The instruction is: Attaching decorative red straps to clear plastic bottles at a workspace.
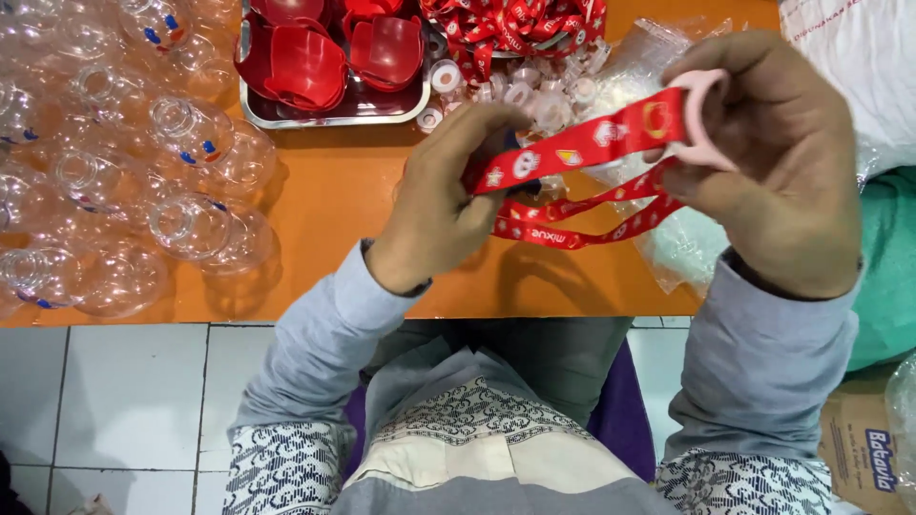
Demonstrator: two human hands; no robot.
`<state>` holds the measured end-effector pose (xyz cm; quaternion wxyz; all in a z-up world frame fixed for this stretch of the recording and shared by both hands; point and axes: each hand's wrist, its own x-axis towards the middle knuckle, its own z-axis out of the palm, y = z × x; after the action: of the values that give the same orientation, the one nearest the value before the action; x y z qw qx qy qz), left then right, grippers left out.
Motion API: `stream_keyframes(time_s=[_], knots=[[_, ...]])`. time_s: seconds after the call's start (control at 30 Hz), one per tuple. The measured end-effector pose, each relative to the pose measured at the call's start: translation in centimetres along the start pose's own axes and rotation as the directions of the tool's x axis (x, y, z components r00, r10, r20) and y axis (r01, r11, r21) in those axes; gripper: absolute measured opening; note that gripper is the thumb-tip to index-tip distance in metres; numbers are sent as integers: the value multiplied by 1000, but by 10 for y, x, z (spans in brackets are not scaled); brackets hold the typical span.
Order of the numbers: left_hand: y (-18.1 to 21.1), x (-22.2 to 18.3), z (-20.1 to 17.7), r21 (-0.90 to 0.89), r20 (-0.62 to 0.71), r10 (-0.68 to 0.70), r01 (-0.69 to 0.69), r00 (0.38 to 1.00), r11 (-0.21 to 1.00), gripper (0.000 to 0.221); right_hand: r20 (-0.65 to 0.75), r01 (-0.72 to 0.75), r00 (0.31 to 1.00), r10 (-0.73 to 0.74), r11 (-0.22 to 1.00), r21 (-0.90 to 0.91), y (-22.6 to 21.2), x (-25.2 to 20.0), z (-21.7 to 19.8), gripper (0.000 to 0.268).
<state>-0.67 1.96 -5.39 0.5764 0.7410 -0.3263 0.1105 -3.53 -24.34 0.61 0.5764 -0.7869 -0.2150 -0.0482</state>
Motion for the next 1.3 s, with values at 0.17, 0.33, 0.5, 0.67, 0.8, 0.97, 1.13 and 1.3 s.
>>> stream_keyframes(time_s=[0.17, 0.33, 0.5, 0.67, 0.8, 0.97, 1.13, 1.3], knots=[[-21, -38, 12, -54, -229, -145, 136, 963, 989, 44, -84, -9, 996, 21, 990, 142, 9, -9, -20, 55], [-34, -52, 17, -320, -393, -306, 183, 867, 929, 31, -22, 12, 1000, -9, 990, 143, 0, -12, -19, 47], [-32, -53, 11, -987, -136, -673, -38, 727, 158, 54, -45, -9, 999, 13, 994, 108, 4, -10, 1, 43], [-44, -68, 13, -998, -8, -567, 32, 823, 61, 28, -128, -61, 991, 42, 987, -150, 10, -10, 0, 46], [-66, -109, 14, -496, -173, -459, 326, 872, 805, 28, -263, -22, 964, 31, 999, 37, 28, -14, -20, 49], [-30, -135, -11, -195, 100, -606, 613, 789, 766, 51, 16, 10, 1000, -12, 997, 80, 22, -10, 8, 49], [10, -108, -24, -25, -19, -280, 279, 960, 960, 65, 408, 64, 906, -111, 990, 125, 4, 12, 83, 43], [-23, -77, -4, -496, 10, -367, 323, 930, 806, 24, 452, 7, 892, 23, 998, -64, 6, 20, 113, 65]])
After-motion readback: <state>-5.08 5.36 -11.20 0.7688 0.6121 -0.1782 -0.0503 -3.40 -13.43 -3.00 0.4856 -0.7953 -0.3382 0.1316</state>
